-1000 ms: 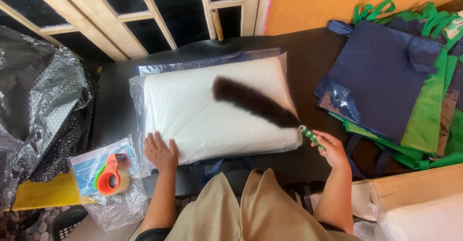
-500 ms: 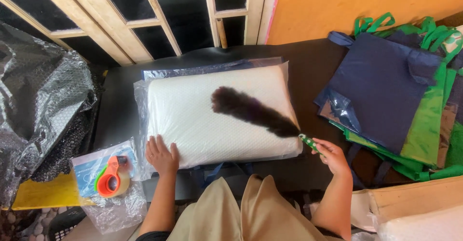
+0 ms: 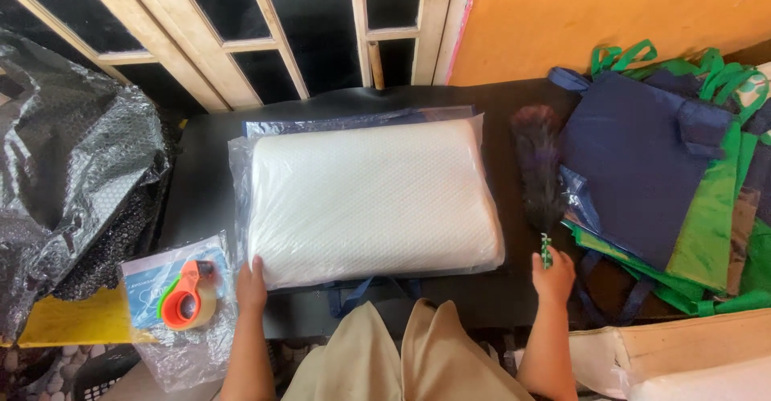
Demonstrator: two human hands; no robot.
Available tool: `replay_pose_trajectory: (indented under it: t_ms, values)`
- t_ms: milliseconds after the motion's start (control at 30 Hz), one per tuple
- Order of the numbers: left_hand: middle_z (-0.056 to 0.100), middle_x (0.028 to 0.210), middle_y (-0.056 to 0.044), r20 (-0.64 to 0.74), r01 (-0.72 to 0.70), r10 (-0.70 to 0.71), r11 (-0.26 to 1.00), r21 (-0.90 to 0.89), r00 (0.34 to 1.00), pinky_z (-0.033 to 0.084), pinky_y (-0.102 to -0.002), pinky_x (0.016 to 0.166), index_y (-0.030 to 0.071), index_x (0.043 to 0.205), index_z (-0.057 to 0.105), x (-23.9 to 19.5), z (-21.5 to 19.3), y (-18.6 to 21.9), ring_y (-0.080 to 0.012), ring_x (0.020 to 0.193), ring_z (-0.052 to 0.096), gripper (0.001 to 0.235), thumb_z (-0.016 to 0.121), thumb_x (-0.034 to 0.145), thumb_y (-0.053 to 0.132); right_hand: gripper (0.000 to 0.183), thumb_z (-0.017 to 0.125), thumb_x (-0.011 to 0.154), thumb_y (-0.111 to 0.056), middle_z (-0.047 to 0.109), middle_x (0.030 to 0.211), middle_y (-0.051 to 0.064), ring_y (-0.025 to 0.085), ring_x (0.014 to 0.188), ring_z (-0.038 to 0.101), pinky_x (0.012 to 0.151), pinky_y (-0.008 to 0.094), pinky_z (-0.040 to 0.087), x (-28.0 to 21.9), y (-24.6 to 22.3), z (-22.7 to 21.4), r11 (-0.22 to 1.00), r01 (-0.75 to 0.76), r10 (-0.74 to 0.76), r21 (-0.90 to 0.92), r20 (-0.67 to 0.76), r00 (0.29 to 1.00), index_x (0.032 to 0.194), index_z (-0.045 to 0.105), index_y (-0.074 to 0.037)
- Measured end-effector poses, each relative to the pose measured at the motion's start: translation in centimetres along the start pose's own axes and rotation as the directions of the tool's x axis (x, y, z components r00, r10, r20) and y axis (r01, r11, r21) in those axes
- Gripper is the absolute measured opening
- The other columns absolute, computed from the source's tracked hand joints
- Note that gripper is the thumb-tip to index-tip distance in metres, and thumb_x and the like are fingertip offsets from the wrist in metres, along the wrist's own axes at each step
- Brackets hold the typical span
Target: Cleaning a pillow and a tote bag with a duster before inserting the pillow into the bag and wrapping it in bubble wrap for shipping.
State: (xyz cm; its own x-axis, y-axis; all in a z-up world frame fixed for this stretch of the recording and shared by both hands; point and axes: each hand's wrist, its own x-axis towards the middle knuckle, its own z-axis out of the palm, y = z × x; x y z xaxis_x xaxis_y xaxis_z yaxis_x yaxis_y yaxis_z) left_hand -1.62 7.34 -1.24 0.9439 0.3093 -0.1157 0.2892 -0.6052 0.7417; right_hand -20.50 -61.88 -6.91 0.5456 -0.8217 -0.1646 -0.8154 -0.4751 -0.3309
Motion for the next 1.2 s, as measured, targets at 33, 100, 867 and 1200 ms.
replay_pose_trajectory:
  t_ms: [33, 100, 867, 1200]
  values:
    - [0.058, 0.141, -0.031, 0.049, 0.048, -0.049, 0.999, 0.01, 0.998, 0.037, -0.056, 0.114, -0.003, 0.144, 0.056, -0.3, -0.5, 0.8, -0.0467, 0.135, 0.052, 0.081, 0.039, 0.109, 0.069, 0.057, 0.058, 0.1, -0.06, 0.062, 0.143, 0.015, 0.033, 0.138, 0.053, 0.116, 0.049, 0.037, -1.5, -1.9, -0.6, 0.991, 0.099, -0.101, 0.092, 0.021, 0.995, 0.142, 0.066, -0.022]
    - [0.056, 0.144, -0.03, 0.096, 0.098, -0.099, 0.995, 0.022, 0.99, 0.037, -0.055, 0.115, -0.001, 0.146, 0.056, 0.0, -0.8, 1.2, -0.0455, 0.137, 0.051, 0.083, 0.041, 0.107, 0.07, 0.063, 0.054, 0.105, -0.063, 0.072, 0.131, 0.016, 0.033, 0.13, 0.061, 0.116, 0.045, 0.039, -3.8, -5.3, -1.1, 0.964, 0.194, -0.203, 0.183, 0.032, 0.979, 0.14, 0.069, -0.013]
    - [0.024, 0.167, -0.025, 0.005, -0.357, 0.457, 0.702, -0.616, 0.889, 0.012, -0.05, 0.127, 0.003, 0.163, 0.023, 0.5, -13.3, 16.0, -0.0381, 0.155, 0.015, 0.065, 0.043, 0.101, 0.009, 0.073, 0.066, 0.087, -0.042, 0.052, 0.155, 0.015, 0.024, 0.15, 0.041, 0.119, 0.042, 0.034, -5.0, -18.5, -13.8, 0.052, 0.22, -0.606, 0.974, -0.144, 0.782, 0.146, 0.053, -0.001]
    - [0.022, 0.168, -0.023, 0.267, 0.043, -0.068, 0.994, 0.098, 0.961, 0.032, -0.052, 0.122, 0.009, 0.167, 0.015, 0.7, -4.5, 6.2, -0.0396, 0.149, 0.035, 0.13, 0.085, 0.07, 0.06, 0.074, 0.064, 0.095, -0.033, 0.039, 0.163, 0.018, 0.037, 0.148, 0.037, 0.124, 0.051, 0.034, -6.5, -17.6, -6.0, 0.764, 0.114, -0.337, 0.636, 0.242, 0.91, 0.161, 0.036, -0.016]
